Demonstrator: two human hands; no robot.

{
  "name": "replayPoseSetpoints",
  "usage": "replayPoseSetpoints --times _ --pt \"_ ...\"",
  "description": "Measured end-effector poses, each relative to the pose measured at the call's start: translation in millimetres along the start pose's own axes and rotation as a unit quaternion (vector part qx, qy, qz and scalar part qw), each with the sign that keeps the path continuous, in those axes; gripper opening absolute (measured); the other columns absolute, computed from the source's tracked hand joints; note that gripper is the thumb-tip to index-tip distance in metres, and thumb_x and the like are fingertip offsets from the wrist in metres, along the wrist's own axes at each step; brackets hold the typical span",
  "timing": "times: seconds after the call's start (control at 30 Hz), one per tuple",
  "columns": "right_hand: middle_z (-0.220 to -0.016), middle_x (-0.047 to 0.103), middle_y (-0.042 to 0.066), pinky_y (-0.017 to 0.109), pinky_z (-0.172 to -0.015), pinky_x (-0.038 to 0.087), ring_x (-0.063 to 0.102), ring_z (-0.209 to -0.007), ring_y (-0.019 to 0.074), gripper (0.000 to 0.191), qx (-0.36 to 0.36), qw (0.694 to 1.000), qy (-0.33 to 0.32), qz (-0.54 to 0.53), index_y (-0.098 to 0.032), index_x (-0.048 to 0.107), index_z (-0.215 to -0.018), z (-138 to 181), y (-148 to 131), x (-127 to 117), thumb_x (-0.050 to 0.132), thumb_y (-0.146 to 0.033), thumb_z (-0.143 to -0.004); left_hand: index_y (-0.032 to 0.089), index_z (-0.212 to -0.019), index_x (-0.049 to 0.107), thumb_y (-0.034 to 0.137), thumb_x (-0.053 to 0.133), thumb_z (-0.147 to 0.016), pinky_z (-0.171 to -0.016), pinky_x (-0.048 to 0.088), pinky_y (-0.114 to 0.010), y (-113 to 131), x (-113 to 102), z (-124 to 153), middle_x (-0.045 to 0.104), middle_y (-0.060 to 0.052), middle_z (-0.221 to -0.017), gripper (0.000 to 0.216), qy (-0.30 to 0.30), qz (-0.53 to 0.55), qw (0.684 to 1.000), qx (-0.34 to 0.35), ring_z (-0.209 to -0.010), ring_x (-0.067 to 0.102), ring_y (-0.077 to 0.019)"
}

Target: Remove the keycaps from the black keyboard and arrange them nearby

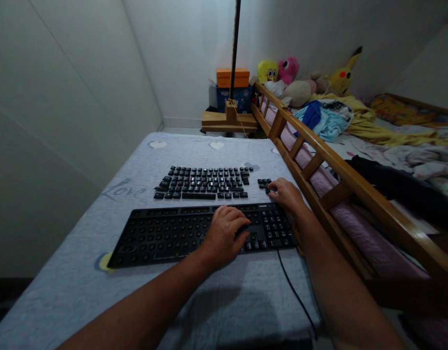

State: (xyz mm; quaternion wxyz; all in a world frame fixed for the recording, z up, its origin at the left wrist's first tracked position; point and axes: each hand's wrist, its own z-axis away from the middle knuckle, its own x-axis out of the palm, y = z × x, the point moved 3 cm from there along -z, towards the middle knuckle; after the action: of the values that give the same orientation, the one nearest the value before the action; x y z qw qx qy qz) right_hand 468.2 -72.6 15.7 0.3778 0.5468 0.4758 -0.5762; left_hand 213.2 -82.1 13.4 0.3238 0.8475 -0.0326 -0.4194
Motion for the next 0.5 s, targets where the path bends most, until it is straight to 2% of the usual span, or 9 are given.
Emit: replayPoseSetpoints --times 0.2,0.3,0.4,0.5 --pt "-0.101 0.066 0.008 0.028 -0.078 0.043 0.06 -0.093 0.0209 0.02 -0.004 1.0 0.018 -0.018 -0.021 0.073 -0.099 2.0 -0.6 -4.4 0.063 -0.023 -0.081 0.021 -0.099 0.067 0.018 0.066 -0.082 -0.103 0.038 -0.05 0.4 0.8 0.4 0.068 -0.004 -0.101 0.017 -0.001 -0.004 1.0 -0.002 -0.103 0.056 -0.0238" --pt "-0.094 0.067 0.009 0.03 -0.082 0.044 0.061 -0.091 0.0213 0.02 -0.013 0.991 0.081 -0.102 -0.017 0.073 -0.088 6.0 -1.3 -17.7 0.054 -0.025 -0.084 0.02 -0.099 0.067 0.017 0.066 -0.082 -0.103 0.038 -0.049 0.2 1.3 0.2 0.068 -0.004 -0.101 0.017 0.003 -0.003 1.0 0.001 -0.102 0.056 -0.0234" --pt "-0.081 0.065 0.007 0.032 -0.078 0.045 0.06 -0.082 0.0212 0.027 0.001 0.945 0.16 -0.287 -0.016 0.069 -0.078 18.2 -2.0 -37.2 0.044 -0.026 -0.084 0.02 -0.098 0.068 0.016 0.063 -0.084 -0.102 0.039 -0.048 0.6 0.9 -0.2 0.068 -0.004 -0.1 0.015 0.004 -0.003 1.0 0.004 -0.102 0.056 -0.0227" --pt "-0.072 0.06 0.004 0.03 -0.068 0.044 0.057 -0.071 0.0185 0.032 0.016 0.889 0.158 -0.429 -0.018 0.066 -0.076 38.6 -11.0 -50.0 0.037 -0.028 -0.085 0.02 -0.097 0.068 0.013 0.06 -0.086 -0.1 0.04 -0.047 1.5 0.2 -0.7 0.068 -0.004 -0.098 0.015 -0.001 -0.011 1.0 0.004 -0.1 0.056 -0.0224"
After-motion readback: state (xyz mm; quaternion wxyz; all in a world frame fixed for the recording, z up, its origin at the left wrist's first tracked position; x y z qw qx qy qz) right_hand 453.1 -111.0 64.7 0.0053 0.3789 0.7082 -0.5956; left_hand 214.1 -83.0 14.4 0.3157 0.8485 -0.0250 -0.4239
